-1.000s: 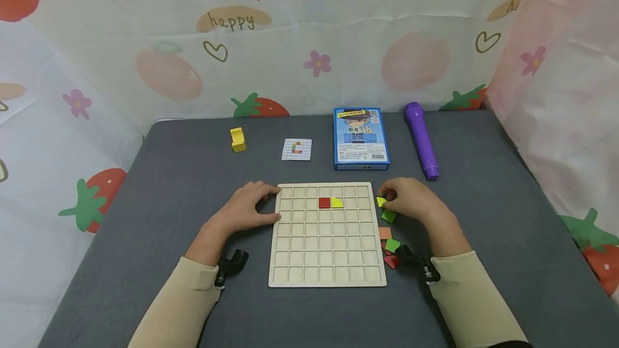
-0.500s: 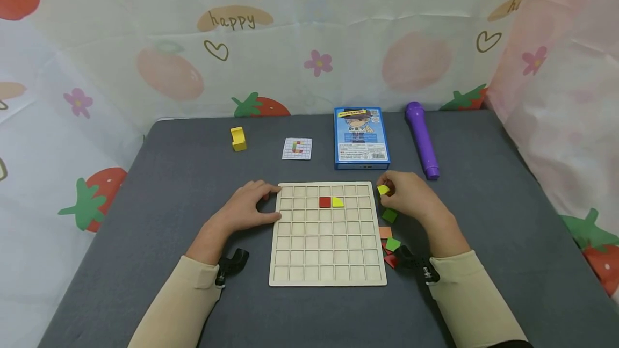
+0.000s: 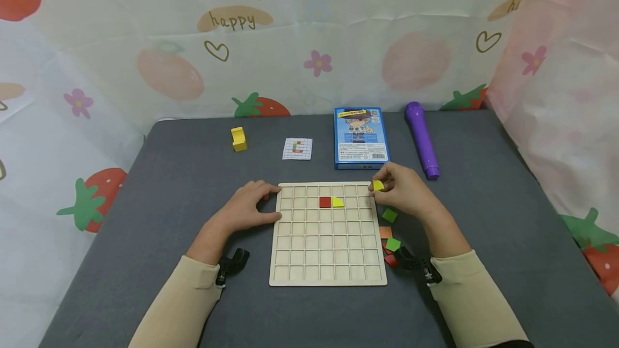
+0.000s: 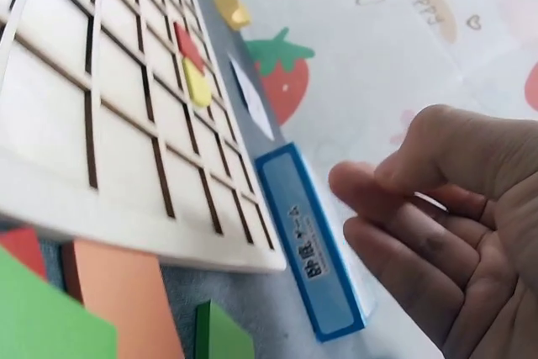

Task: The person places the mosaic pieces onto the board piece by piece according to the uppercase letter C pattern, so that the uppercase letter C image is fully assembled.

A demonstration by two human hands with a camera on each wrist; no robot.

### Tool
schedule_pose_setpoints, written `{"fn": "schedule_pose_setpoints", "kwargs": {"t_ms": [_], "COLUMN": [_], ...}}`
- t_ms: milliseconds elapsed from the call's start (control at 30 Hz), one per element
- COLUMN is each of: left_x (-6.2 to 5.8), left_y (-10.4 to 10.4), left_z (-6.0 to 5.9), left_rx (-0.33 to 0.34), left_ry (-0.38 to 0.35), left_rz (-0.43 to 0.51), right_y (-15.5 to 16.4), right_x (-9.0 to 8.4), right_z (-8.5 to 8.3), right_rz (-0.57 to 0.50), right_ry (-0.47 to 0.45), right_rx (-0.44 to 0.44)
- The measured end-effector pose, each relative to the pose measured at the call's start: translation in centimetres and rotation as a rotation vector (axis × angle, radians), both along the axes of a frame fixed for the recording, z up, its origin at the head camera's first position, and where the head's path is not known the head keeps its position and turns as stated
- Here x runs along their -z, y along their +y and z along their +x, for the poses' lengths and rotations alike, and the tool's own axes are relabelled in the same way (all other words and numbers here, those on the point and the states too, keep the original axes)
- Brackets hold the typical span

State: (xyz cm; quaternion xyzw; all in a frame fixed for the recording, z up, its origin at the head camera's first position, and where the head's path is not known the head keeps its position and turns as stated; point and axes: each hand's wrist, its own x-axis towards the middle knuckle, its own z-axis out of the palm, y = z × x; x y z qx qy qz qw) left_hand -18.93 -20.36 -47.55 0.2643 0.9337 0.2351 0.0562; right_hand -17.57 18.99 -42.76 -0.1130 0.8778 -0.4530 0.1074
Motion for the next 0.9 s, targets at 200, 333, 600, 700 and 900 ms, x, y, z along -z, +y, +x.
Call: {"fn": "schedule_pose_setpoints", "kwargs": {"t_ms": [200, 333, 600, 700, 900], "left_x": [-0.1, -0.1, -0.1, 0.0, 0.0], "left_y": [-0.1, -0.1, -0.1, -0.1, -0.2], "left_z": [0.0, 0.0, -0.1, -0.1, -0.1], "left_rx": [0.007, 0.014, 0.016, 0.015, 0.002], "left_ry": [0.0, -0.002, 0.001, 0.0, -0.011], "left_rz": [0.007, 0.009, 0.019, 0.018, 0.005], "right_y": [-0.6, -1.7, -5.3, -6.8, -9.8], "right_x": [-0.8, -1.2, -1.0, -0.8, -0.2], "right_z": [0.0, -0.1, -0.6, -0.9, -1.5], "right_rz": [-0.069, -0.031, 0.035, 0.062, 0.178], "right_ry": [0.016, 0.05, 0.107, 0.132, 0.131], "right_rx": [-0.026, -0.059, -0.148, -0.17, -0.192]}}
